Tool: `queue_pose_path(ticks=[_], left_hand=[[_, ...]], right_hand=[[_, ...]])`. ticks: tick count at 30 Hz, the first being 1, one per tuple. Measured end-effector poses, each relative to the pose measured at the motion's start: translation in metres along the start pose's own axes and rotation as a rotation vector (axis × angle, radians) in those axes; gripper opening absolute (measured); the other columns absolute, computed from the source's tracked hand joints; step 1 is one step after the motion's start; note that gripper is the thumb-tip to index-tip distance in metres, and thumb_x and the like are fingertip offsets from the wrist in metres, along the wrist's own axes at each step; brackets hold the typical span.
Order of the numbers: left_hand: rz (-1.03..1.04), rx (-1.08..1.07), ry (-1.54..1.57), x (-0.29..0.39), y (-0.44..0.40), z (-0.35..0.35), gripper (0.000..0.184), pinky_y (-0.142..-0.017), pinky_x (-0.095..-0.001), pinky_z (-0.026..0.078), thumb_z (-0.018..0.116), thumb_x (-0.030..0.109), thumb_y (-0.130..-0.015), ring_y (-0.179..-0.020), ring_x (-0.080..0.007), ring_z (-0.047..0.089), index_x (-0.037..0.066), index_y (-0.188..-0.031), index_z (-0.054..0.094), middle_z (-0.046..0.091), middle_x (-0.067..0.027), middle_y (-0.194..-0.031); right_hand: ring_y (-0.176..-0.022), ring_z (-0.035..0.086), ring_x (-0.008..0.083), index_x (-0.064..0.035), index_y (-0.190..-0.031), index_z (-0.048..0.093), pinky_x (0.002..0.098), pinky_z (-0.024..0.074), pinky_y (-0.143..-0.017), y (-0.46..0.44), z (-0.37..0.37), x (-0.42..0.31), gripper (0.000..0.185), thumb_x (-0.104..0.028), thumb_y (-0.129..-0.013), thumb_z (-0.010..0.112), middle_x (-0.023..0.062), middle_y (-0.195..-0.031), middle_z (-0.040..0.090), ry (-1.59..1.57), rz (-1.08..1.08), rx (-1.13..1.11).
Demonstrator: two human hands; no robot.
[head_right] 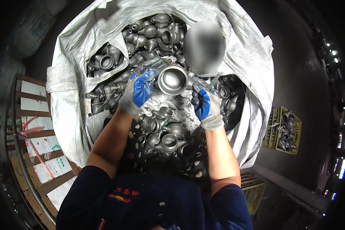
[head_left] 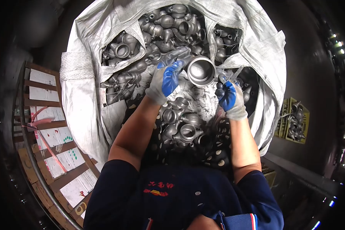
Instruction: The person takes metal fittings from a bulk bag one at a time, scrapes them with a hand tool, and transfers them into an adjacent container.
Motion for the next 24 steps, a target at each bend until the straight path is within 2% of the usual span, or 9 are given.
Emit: queue_pose_path(ticks=[4,7,8,10,12,16,18,22,24], left_hand=[[0.001,-0.029,-0.16,0.003,0.0,0.0,0.056,-0.095,-0.0379,0.042,0.07,0.012,-0.063,-0.111,-0.0291,0.052,0.001,-0.116,0.055,0.054,-0.0165,-0.118],[0.132,-0.066,-0.304,-0.013,0.003,0.0,0.049,-0.094,-0.0366,0.042,0.067,0.011,-0.068,-0.109,-0.0275,0.052,0.002,-0.115,0.055,0.055,-0.0146,-0.115],[-0.01,-0.012,-0.178,-0.024,0.005,-0.002,0.046,-0.091,-0.0344,0.043,0.066,0.01,-0.071,-0.107,-0.025,0.053,0.002,-0.115,0.055,0.055,-0.0134,-0.114],[-0.148,0.041,-0.053,-0.031,0.008,-0.004,0.043,-0.089,-0.0322,0.045,0.064,0.009,-0.073,-0.104,-0.0225,0.054,0.002,-0.115,0.054,0.055,-0.0122,-0.113],[-0.447,0.1,0.346,-0.035,0.013,-0.005,0.043,-0.083,-0.0267,0.047,0.064,0.003,-0.073,-0.1,-0.0175,0.055,0.002,-0.115,0.055,0.054,-0.0111,-0.115],[-0.273,0.116,0.118,-0.018,0.011,-0.004,0.04,-0.078,-0.0237,0.048,0.064,0.003,-0.075,-0.093,-0.0134,0.057,0.002,-0.115,0.055,0.056,-0.0081,-0.11],[-0.139,0.064,-0.154,-0.01,0.01,-0.004,0.032,-0.077,-0.0258,0.049,0.061,0.011,-0.082,-0.088,-0.013,0.059,0.004,-0.112,0.056,0.059,-0.0056,-0.103],[0.009,0.089,-0.247,-0.008,0.008,-0.003,0.027,-0.072,-0.0263,0.052,0.059,0.019,-0.086,-0.082,-0.0128,0.06,0.008,-0.11,0.058,0.06,-0.004,-0.097],[-0.4,0.144,0.278,-0.013,0.013,0.0,0.027,-0.094,-0.031,0.042,0.044,0.013,-0.093,-0.106,-0.019,0.055,-0.002,-0.114,0.054,0.058,-0.0127,-0.112]], right_hand=[[-0.057,0.049,0.0079,-0.0032,-0.096,0.056,0.0173,0.034,-0.04,0.003,-0.002,-0.001,0.011,-0.007,-0.086,0.058,0.0033,-0.076,0.056,0.125,-0.043,0.111],[-0.046,0.044,0.0062,-0.0049,-0.092,0.056,0.0181,0.0305,-0.036,0.006,0.006,-0.006,0.01,-0.011,-0.086,0.061,-0.0011,-0.063,0.051,0.255,-0.123,0.122],[-0.042,0.042,0.0056,-0.0058,-0.089,0.057,0.0185,0.0297,-0.035,0.006,0.007,-0.007,0.009,-0.012,-0.085,0.061,-0.0029,-0.058,0.048,0.328,-0.151,0.116],[-0.039,0.04,0.0053,-0.0071,-0.086,0.057,0.0191,0.0286,-0.034,0.008,0.01,-0.008,0.008,-0.014,-0.085,0.062,-0.004,-0.055,0.045,0.342,-0.138,0.125],[-0.036,0.038,0.0049,-0.0085,-0.083,0.057,0.0197,0.0275,-0.033,0.009,0.015,-0.01,0.009,-0.015,-0.085,0.063,-0.0051,-0.052,0.043,0.356,-0.124,0.13],[-0.035,0.036,0.0039,-0.0118,-0.079,0.056,0.0204,0.0257,-0.031,0.01,0.016,-0.009,0.011,-0.017,-0.086,0.062,-0.0068,-0.052,0.042,0.37,-0.082,0.207],[-0.034,0.036,0.0037,-0.0128,-0.078,0.055,0.0205,0.0251,-0.031,0.009,0.015,-0.008,0.011,-0.017,-0.086,0.062,-0.0076,-0.051,0.041,0.392,-0.084,0.229],[-0.034,0.034,0.0033,-0.0136,-0.077,0.054,0.0201,0.0243,-0.031,0.007,0.011,-0.007,0.014,-0.019,-0.088,0.06,-0.0084,-0.051,0.04,0.353,-0.091,0.191],[-0.035,0.034,0.0031,-0.0132,-0.078,0.054,0.0194,0.0245,-0.032,0.009,0.013,-0.008,0.013,-0.02,-0.089,0.059,-0.0075,-0.052,0.041,0.357,-0.09,0.172]])
Point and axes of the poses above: each hand's wrist, its own y-axis away from the middle knuckle, its own z-axis out of the palm, x = y × z, the point moved 4 cm from there along -y, towards the middle knuckle
